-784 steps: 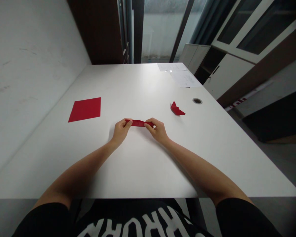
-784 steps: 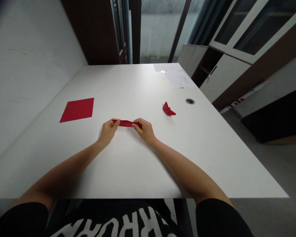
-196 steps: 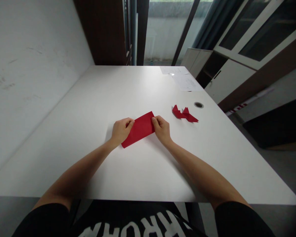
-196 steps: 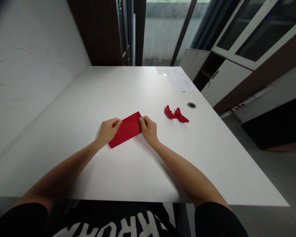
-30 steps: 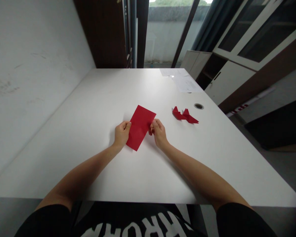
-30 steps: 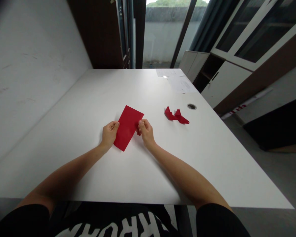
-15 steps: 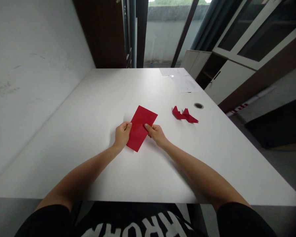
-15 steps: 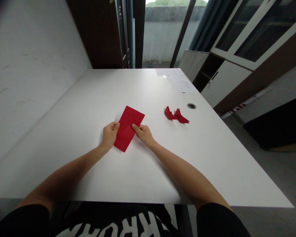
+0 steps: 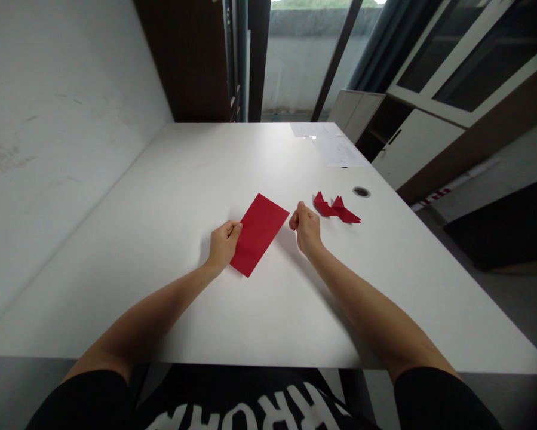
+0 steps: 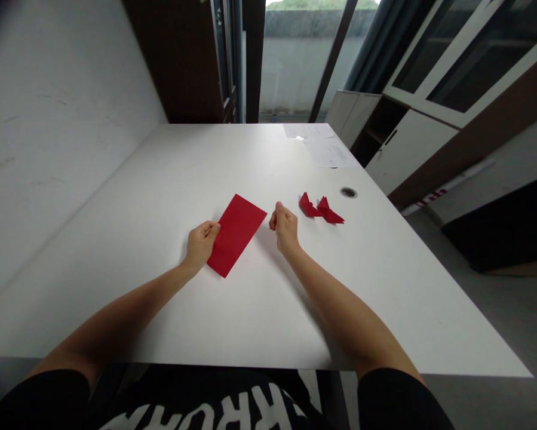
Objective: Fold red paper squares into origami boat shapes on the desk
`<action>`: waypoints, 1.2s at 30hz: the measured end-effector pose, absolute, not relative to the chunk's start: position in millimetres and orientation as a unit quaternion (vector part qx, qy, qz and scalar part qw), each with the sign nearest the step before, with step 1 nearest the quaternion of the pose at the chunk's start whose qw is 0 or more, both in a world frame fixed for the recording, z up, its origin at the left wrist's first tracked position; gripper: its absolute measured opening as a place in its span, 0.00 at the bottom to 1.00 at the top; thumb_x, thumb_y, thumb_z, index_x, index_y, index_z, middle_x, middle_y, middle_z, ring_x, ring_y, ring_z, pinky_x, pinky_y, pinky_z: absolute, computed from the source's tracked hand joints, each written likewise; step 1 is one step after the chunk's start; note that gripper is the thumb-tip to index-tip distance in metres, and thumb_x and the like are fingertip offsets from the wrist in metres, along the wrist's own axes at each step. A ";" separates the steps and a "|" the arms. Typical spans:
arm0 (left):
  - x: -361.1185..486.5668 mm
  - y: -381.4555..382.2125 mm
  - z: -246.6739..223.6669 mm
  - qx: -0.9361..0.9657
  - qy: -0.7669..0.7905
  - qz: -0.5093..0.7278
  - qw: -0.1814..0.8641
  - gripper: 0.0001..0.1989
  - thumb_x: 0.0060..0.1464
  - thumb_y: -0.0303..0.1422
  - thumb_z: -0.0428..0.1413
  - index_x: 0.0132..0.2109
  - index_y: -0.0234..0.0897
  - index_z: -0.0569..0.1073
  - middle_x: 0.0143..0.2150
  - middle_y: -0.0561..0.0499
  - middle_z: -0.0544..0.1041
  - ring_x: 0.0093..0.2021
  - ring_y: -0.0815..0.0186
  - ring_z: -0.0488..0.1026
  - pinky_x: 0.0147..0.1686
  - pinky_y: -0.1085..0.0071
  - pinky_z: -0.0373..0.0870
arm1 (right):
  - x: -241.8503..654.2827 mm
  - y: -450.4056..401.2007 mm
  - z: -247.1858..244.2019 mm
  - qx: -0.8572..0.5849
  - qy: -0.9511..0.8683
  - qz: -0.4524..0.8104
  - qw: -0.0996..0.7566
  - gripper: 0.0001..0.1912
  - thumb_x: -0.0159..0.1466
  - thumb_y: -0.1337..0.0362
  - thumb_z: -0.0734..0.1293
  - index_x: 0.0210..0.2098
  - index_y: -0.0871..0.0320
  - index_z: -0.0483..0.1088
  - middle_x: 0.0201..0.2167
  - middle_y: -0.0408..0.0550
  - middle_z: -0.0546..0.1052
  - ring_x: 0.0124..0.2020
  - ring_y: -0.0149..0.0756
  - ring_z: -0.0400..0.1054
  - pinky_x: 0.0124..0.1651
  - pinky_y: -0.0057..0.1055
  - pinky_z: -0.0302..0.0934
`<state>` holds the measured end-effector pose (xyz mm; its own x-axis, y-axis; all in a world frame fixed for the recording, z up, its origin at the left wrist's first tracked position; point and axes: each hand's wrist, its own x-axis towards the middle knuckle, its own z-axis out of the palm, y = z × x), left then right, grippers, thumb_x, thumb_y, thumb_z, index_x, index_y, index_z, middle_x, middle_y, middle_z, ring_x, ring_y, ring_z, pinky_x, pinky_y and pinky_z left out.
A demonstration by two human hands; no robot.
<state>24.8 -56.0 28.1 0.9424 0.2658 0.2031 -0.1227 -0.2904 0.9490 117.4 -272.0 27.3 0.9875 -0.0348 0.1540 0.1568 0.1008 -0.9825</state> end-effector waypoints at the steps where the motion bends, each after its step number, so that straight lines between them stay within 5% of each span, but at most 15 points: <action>1: 26.5 -55.3 27.0 0.778 0.051 0.171 0.602 0.16 0.64 0.45 0.54 0.37 0.37 0.77 0.30 0.54 0.77 0.30 0.67 0.70 0.30 0.74 0.64 | 115.6 -271.7 27.2 -0.661 -0.044 -0.063 0.746 0.34 0.66 0.32 0.56 0.19 0.53 0.57 0.15 0.39 0.59 0.18 0.29 0.54 0.24 0.29 0.51; 10: 35.5 -48.6 17.9 0.718 0.089 0.211 0.658 0.17 0.62 0.48 0.56 0.41 0.38 0.77 0.36 0.49 0.80 0.36 0.64 0.75 0.35 0.72 0.71 | 59.5 -236.4 21.0 -0.718 -0.240 0.243 0.606 0.35 0.64 0.33 0.62 0.19 0.57 0.64 0.16 0.41 0.66 0.19 0.28 0.56 0.26 0.29 0.50; 14: 32.9 -51.5 19.2 0.715 0.079 0.199 0.666 0.17 0.61 0.49 0.57 0.41 0.38 0.77 0.36 0.49 0.81 0.36 0.63 0.76 0.34 0.72 0.71 | 55.2 -231.8 24.0 -0.708 -0.207 0.213 0.641 0.39 0.67 0.31 0.54 0.17 0.57 0.63 0.15 0.43 0.67 0.19 0.29 0.58 0.27 0.30 0.52; 18: 31.7 -53.8 21.5 0.714 0.077 0.191 0.669 0.18 0.61 0.49 0.56 0.41 0.38 0.77 0.36 0.49 0.81 0.37 0.63 0.76 0.35 0.72 0.71 | 59.3 -234.0 24.5 -0.699 -0.177 0.186 0.667 0.36 0.64 0.30 0.57 0.19 0.56 0.62 0.16 0.41 0.65 0.19 0.28 0.56 0.25 0.29 0.49; 36: 38.2 -44.9 29.2 0.744 0.101 0.247 0.613 0.16 0.63 0.47 0.54 0.40 0.38 0.77 0.35 0.51 0.78 0.35 0.66 0.73 0.35 0.73 0.67 | 36.7 -223.0 16.4 -0.701 -0.294 0.332 0.559 0.36 0.67 0.33 0.58 0.23 0.59 0.69 0.17 0.41 0.69 0.20 0.28 0.60 0.29 0.28 0.56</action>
